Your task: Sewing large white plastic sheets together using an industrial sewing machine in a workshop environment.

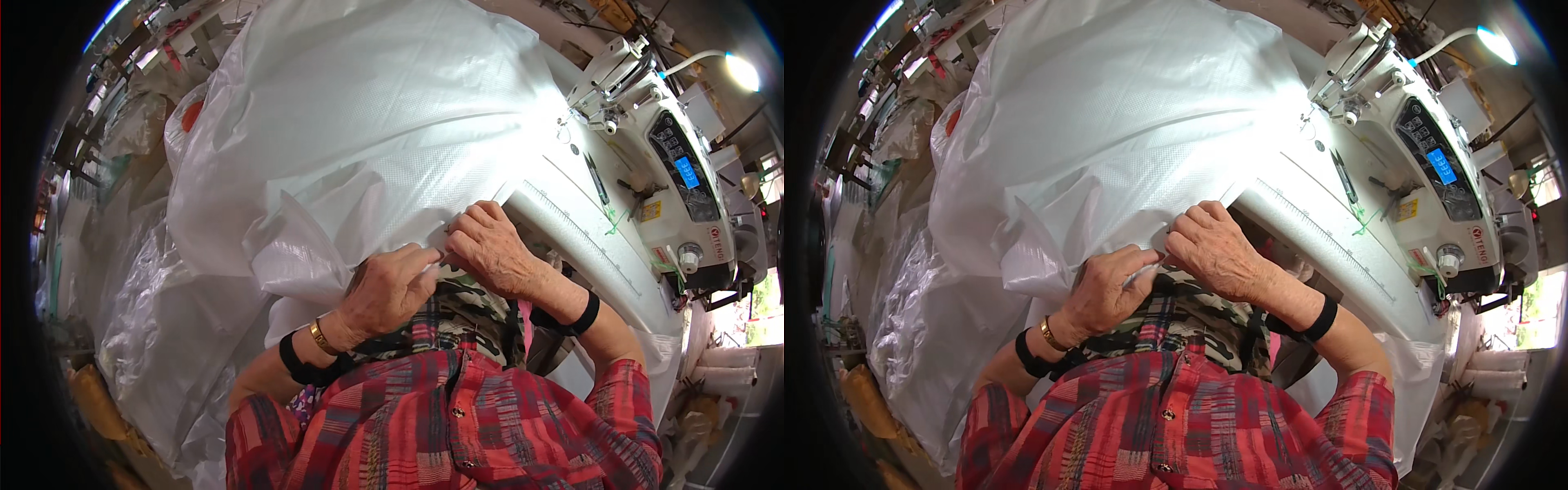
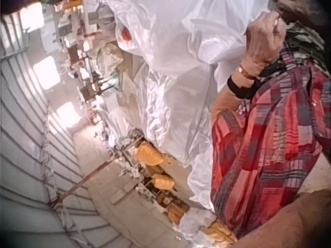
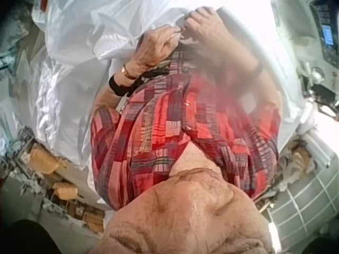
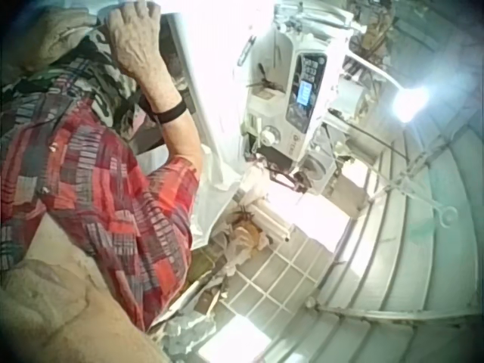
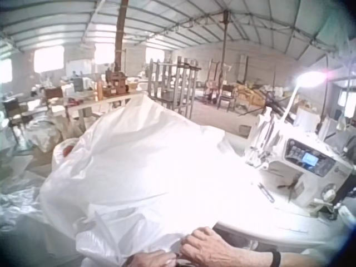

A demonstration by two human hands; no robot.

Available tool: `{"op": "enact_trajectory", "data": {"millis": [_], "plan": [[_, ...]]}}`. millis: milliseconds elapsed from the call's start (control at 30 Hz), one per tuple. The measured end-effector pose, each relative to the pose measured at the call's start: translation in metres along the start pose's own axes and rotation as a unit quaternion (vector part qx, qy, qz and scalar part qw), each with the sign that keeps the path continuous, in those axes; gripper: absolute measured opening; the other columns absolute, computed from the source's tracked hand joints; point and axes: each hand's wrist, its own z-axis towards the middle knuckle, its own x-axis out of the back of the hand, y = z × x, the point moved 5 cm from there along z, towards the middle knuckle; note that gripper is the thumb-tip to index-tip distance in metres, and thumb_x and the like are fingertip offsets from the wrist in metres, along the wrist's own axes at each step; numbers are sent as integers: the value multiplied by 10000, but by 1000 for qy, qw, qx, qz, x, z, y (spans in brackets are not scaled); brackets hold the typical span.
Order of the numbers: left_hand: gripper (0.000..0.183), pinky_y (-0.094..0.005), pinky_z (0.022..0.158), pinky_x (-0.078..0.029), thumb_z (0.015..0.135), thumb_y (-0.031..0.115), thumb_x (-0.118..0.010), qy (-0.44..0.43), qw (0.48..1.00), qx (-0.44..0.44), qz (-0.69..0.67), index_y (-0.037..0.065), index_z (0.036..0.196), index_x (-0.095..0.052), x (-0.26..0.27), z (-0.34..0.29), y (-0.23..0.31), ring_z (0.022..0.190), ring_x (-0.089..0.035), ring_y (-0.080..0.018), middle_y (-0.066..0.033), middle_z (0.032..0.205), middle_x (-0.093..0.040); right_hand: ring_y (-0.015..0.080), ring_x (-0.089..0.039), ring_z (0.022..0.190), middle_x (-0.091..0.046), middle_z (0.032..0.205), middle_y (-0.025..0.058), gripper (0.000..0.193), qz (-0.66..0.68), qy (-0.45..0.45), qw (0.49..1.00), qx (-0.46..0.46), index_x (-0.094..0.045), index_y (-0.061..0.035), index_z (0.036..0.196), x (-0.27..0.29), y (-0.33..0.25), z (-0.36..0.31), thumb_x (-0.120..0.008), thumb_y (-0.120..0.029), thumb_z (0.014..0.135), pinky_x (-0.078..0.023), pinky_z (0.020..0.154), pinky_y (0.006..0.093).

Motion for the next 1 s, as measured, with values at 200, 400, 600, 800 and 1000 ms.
{"op": "enact_trajectory", "data": {"millis": [200,400,600,800,1000], "plan": [[161,-396,628,-496,925,113,-694,28,999,-15,18,-8,1027,-663,-1,4,0,707,-646,-353,-161,825,-653,265,-542,932,-547,920,81,247,-11,-21,1000,-10,-540,-81,912,2,12,1,-714,-249,860,-419,941,430],[83,-419,625,-496,882,33,-605,31,992,-38,115,16,963,-610,7,6,6,721,-632,-359,-150,820,-596,244,-553,890,-556,882,61,220,-15,-7,999,-29,-544,-98,866,19,55,-2,-722,-227,860,-411,846,389],[275,-443,634,-490,842,-26,-576,45,997,-24,58,-13,1113,-623,15,5,1,748,-624,-378,-171,865,-586,235,-554,832,-561,838,51,203,-31,12,997,-69,-575,-104,851,33,89,-10,-742,-219,857,-418,768,359],[423,-439,696,-505,823,-65,-576,9,999,-12,35,-44,1245,-611,17,5,-9,814,-629,-401,-209,921,-623,222,-588,852,-597,841,38,196,-40,8,995,-91,-600,-117,867,39,122,-17,-758,-232,850,-434,786,363],[254,-375,725,-537,913,17,-652,-25,999,2,-30,-6,1163,-686,16,12,-19,867,-698,-365,-211,1025,-709,228,-593,837,-598,834,29,247,-96,28,990,-103,-607,-117,915,50,148,-27,-734,-324,873,-413,929,408]]}}
